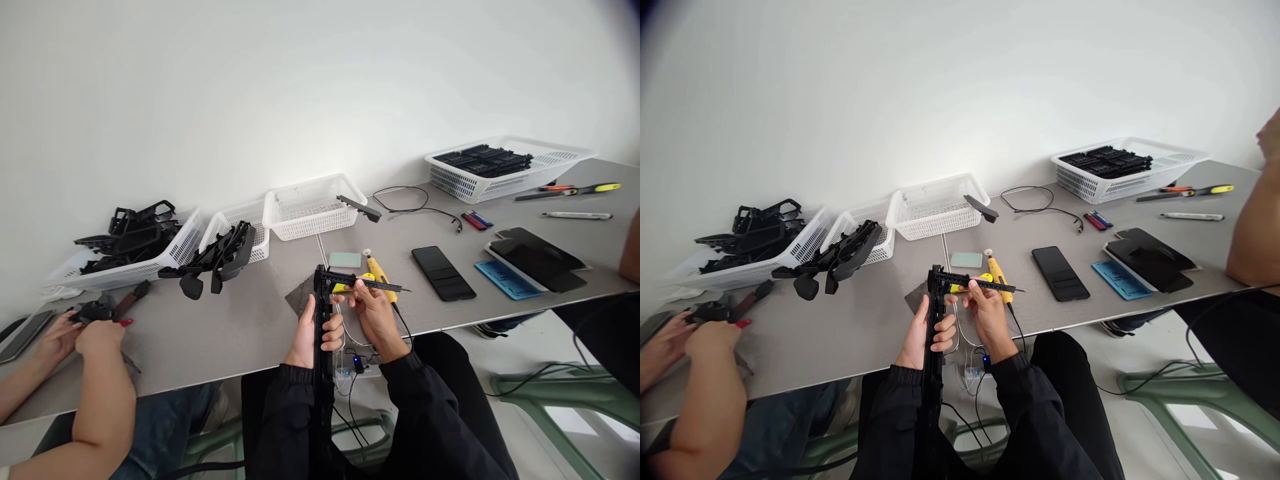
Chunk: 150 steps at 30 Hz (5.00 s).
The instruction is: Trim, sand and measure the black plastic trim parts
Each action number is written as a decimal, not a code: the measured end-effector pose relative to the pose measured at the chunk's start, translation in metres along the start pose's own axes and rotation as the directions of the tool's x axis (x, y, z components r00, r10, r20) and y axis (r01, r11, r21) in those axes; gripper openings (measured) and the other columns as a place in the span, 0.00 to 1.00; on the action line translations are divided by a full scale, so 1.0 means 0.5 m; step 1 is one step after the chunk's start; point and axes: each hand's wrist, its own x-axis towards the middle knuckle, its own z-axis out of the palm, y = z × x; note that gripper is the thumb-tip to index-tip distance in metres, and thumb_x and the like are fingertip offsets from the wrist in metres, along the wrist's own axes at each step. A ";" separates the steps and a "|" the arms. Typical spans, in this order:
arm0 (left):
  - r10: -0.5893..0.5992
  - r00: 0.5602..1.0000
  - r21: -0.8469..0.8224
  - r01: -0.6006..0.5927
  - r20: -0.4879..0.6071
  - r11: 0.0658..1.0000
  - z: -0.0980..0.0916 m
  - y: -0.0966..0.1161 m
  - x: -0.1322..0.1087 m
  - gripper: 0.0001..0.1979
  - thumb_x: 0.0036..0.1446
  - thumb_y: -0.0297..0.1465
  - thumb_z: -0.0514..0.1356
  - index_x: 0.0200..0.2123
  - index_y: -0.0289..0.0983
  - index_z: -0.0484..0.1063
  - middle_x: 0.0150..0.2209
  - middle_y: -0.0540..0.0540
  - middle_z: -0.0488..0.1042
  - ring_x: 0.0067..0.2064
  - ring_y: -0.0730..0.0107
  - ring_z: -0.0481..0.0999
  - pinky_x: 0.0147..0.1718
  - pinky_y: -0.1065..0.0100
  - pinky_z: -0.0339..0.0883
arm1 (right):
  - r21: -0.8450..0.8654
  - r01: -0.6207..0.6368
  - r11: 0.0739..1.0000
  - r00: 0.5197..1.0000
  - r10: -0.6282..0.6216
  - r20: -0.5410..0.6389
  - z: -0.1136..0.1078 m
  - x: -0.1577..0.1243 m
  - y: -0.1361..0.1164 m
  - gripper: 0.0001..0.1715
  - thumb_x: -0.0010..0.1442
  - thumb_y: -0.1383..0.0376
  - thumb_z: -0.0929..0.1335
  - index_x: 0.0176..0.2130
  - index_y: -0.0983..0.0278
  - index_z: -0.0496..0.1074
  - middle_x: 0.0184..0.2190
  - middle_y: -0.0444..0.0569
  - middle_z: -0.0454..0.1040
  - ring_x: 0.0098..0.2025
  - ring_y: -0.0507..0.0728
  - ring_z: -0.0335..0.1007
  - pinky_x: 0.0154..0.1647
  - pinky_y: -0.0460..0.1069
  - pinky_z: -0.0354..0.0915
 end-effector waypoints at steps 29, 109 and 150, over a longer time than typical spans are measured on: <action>-0.009 1.000 0.047 0.009 0.002 0.999 -0.019 -0.008 0.003 0.35 0.64 0.57 0.61 0.68 0.49 0.68 0.24 0.57 0.54 0.20 0.78 0.44 0.14 0.80 0.43 | 0.023 0.026 0.999 0.999 -0.024 -0.046 -0.001 0.004 0.008 0.22 0.53 0.52 0.82 0.35 0.60 0.74 0.30 0.41 0.75 0.24 0.49 0.64 0.26 0.47 0.64; 0.067 0.995 -0.017 -0.068 -0.079 0.998 -0.029 -0.011 0.010 0.32 0.68 0.55 0.58 0.59 0.34 0.73 0.24 0.57 0.52 0.20 0.78 0.46 0.13 0.79 0.43 | -0.140 0.050 0.989 0.994 -0.063 -0.094 0.010 0.007 0.010 0.23 0.55 0.48 0.79 0.27 0.61 0.73 0.21 0.41 0.72 0.20 0.51 0.58 0.25 0.50 0.55; 0.099 0.992 -0.027 -0.101 -0.079 0.995 -0.020 -0.008 0.001 0.30 0.67 0.58 0.57 0.48 0.34 0.75 0.24 0.57 0.50 0.20 0.79 0.44 0.13 0.79 0.43 | -0.135 0.005 0.991 0.999 -0.011 -0.044 0.001 0.001 0.012 0.18 0.58 0.53 0.78 0.27 0.61 0.76 0.27 0.46 0.82 0.20 0.52 0.65 0.26 0.51 0.58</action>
